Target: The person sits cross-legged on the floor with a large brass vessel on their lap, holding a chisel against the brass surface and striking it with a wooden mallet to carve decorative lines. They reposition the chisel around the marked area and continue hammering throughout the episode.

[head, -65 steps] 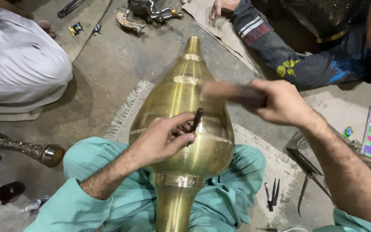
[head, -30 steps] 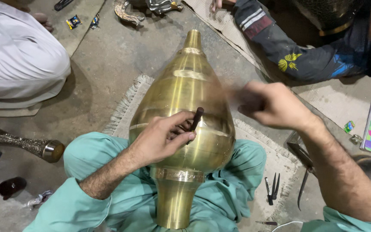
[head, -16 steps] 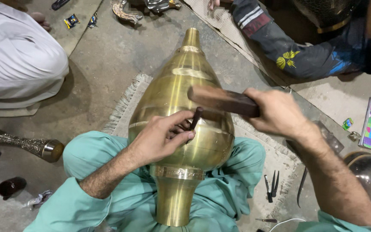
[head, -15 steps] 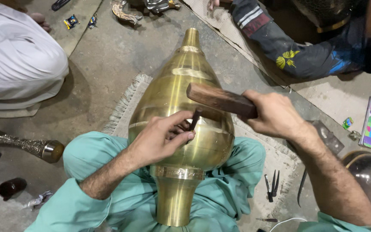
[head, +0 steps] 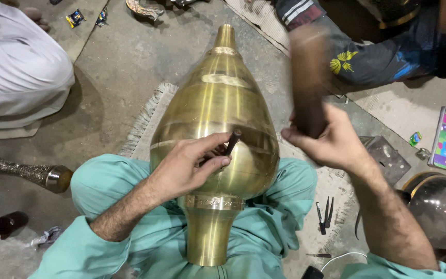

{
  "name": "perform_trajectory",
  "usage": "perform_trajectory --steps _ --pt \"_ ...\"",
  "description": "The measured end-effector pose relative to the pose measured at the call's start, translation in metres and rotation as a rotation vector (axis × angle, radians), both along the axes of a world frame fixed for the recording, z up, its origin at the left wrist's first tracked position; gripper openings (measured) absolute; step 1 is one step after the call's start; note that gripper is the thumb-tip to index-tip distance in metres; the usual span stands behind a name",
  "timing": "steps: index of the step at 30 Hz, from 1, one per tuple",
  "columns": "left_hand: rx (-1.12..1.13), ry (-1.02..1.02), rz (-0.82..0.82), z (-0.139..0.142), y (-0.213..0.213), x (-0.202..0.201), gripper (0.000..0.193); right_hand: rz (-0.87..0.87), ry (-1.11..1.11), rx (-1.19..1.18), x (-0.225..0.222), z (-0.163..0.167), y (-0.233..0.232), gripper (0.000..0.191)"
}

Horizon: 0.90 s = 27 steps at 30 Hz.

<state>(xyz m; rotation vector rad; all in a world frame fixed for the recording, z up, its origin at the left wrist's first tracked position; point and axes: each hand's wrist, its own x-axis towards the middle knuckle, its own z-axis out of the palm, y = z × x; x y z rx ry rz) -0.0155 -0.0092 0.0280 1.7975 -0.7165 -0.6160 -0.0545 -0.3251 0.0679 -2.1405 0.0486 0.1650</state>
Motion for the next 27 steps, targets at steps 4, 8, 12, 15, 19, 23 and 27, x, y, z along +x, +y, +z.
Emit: perform_trajectory --steps 4,8,12,15,19,23,27 --pt "0.043 0.066 -0.024 -0.002 0.000 0.001 0.039 0.237 -0.238 -0.391 0.007 0.012 -0.001 0.029" --pt "0.020 0.047 -0.030 -0.001 -0.001 0.001 0.036 0.233 -0.160 -0.433 0.011 0.012 -0.004 0.022" --pt "0.014 0.053 -0.002 0.001 0.001 0.000 0.043 0.069 0.016 -0.095 0.015 0.011 -0.008 0.021" --pt "0.056 0.039 -0.018 0.000 0.000 0.000 0.046 0.077 0.021 -0.112 0.017 0.010 -0.009 0.023" --pt "0.011 -0.039 -0.040 -0.005 -0.001 -0.001 0.044 0.177 -0.116 -0.308 0.015 0.005 -0.013 0.024" --pt "0.008 -0.078 -0.046 -0.007 0.001 -0.003 0.039 0.238 -0.150 -0.394 0.010 -0.004 -0.013 0.019" --pt "-0.012 -0.046 0.010 -0.004 0.002 -0.005 0.045 -0.003 -0.003 0.117 0.012 -0.004 -0.012 0.020"
